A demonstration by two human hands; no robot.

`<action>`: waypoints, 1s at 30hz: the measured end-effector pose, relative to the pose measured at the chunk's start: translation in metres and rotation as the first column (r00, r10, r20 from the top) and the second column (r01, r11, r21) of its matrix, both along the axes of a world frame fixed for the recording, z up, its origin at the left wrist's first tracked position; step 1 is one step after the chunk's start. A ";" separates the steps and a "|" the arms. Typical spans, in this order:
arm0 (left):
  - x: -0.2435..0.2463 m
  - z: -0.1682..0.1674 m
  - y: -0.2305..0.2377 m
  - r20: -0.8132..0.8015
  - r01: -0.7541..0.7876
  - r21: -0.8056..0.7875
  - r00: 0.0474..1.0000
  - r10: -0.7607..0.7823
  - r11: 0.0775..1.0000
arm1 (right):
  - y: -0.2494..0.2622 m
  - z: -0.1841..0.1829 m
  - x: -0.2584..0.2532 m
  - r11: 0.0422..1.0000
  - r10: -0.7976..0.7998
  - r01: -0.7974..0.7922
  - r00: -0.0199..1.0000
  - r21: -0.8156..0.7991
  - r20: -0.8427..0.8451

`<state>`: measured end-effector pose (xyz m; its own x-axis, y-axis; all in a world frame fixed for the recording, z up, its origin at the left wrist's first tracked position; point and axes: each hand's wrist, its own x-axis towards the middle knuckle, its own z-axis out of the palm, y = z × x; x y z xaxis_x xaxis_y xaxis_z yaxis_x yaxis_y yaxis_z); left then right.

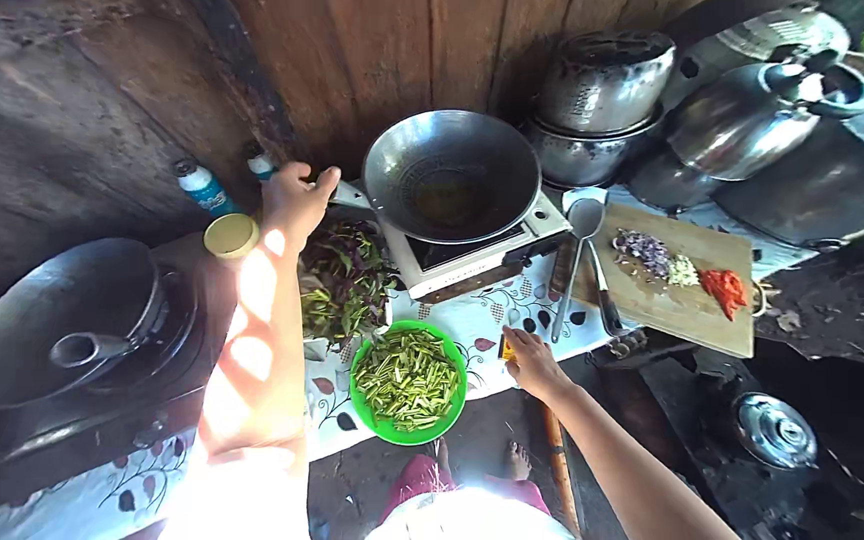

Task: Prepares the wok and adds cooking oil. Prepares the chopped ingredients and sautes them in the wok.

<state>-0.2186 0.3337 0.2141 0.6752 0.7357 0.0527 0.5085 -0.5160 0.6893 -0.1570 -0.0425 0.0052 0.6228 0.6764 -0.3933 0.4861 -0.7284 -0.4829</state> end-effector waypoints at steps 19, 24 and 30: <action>-0.036 -0.023 -0.141 0.146 0.417 -0.300 0.909 -0.391 0.858 | 0.222 0.290 0.108 0.459 -0.027 -0.410 0.880 0.788 0.473; -0.024 -0.055 -0.160 0.140 0.479 -0.251 0.878 -0.458 0.841 | 0.319 0.366 0.173 0.562 -0.034 -0.405 0.860 0.721 0.510; -0.068 -0.055 -0.156 0.165 0.311 -0.252 0.947 -0.276 0.916 | 0.389 0.393 0.215 0.709 -0.015 -0.378 0.837 0.596 0.548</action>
<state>-0.2870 0.1779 0.1589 0.8640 0.5029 -0.0240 0.2649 -0.4136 0.8711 0.0585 0.3460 0.3986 0.4216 0.7476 0.5131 0.8734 -0.1827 -0.4514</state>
